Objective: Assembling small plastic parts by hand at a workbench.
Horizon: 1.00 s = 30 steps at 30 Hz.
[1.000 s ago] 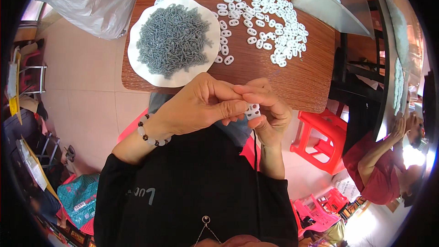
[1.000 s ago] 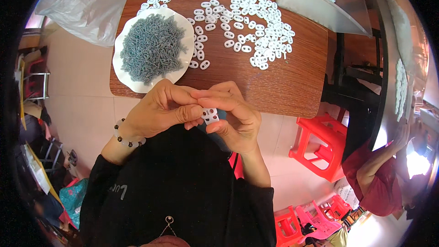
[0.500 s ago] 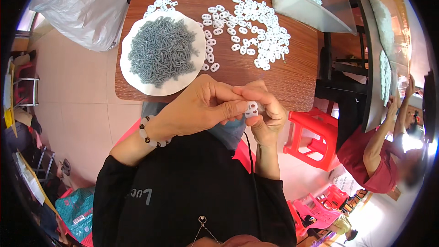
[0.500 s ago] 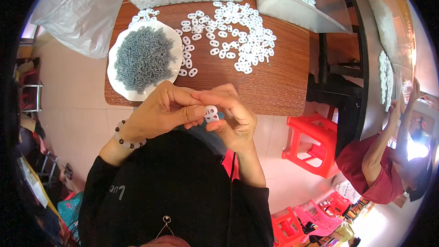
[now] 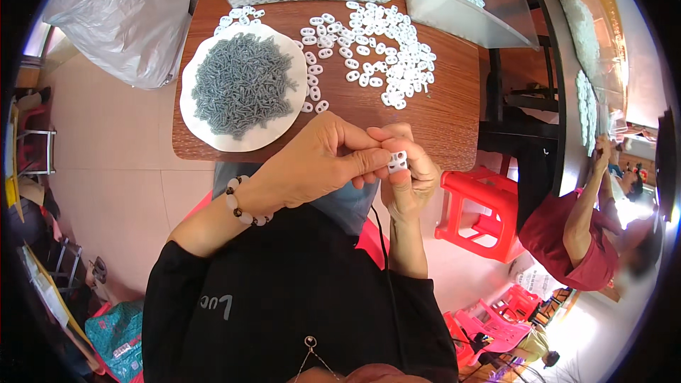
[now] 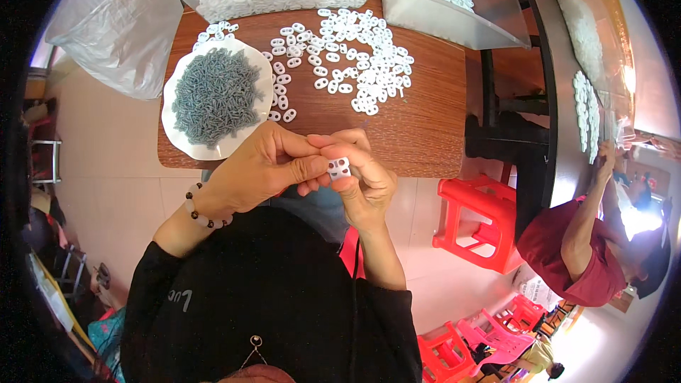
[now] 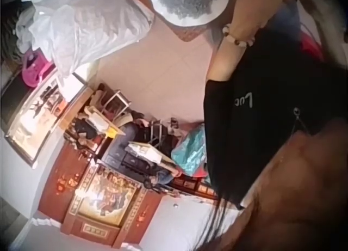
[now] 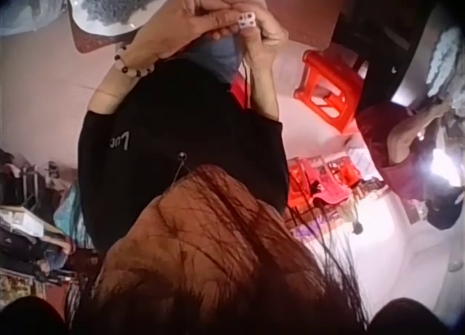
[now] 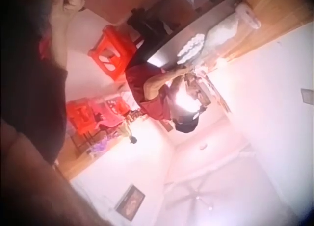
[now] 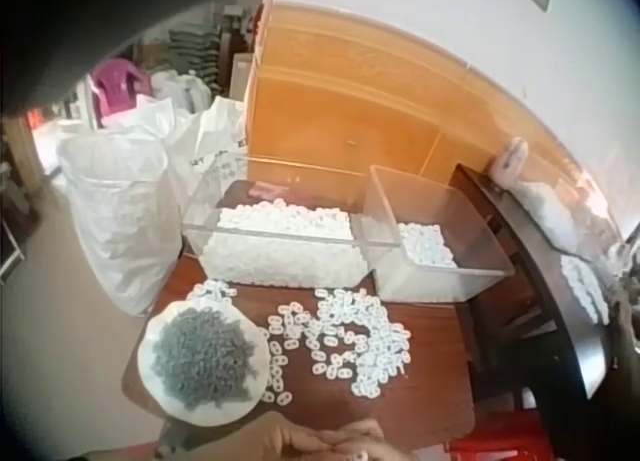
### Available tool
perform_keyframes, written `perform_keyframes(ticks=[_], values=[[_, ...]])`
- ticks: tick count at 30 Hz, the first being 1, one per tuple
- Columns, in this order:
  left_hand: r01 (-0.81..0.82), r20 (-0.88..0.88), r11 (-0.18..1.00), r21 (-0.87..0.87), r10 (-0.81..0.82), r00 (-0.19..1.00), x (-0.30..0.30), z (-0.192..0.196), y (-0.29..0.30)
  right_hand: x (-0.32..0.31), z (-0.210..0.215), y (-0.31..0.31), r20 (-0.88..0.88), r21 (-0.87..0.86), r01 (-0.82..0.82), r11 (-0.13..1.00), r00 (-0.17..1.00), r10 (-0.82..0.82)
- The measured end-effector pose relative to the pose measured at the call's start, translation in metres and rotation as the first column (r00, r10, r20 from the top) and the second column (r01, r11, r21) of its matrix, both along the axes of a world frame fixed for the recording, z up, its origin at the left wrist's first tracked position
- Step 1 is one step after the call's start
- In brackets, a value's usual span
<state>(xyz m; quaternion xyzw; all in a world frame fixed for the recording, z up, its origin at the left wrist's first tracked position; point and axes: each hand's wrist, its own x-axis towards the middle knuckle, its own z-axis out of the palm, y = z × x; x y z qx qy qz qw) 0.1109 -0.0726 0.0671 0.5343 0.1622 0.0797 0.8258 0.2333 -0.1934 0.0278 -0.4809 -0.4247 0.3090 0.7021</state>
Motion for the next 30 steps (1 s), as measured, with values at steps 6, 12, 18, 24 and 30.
perform_keyframes(ticks=[6, 12, 18, 24, 30], values=[[-0.044, 0.026, 0.981, -0.187, 0.05, 0.998, 0.011, -0.015, -0.006, 0.008, -0.012, 0.002, 0.056, 0.044, 0.061, 0.997, 0.996, -0.063], [-0.033, 0.027, 0.987, -0.156, 0.038, 0.999, 0.015, -0.016, -0.005, 0.006, -0.014, 0.003, 0.005, 0.064, 0.085, 0.994, 0.996, -0.086], [-0.052, 0.013, 0.987, -0.153, 0.055, 0.998, 0.015, -0.015, -0.004, 0.004, -0.013, 0.005, -0.058, 0.078, 0.049, 0.996, 0.997, -0.045], [-0.062, -0.003, 0.988, -0.142, 0.062, 0.998, 0.015, -0.015, -0.005, 0.007, -0.023, 0.004, 0.046, 0.096, 0.085, 0.992, 0.995, -0.09], [-0.058, -0.016, 0.988, -0.143, 0.056, 0.998, 0.015, -0.017, -0.006, 0.007, -0.024, 0.003, 0.069, 0.073, 0.081, 0.994, 0.994, -0.086]])
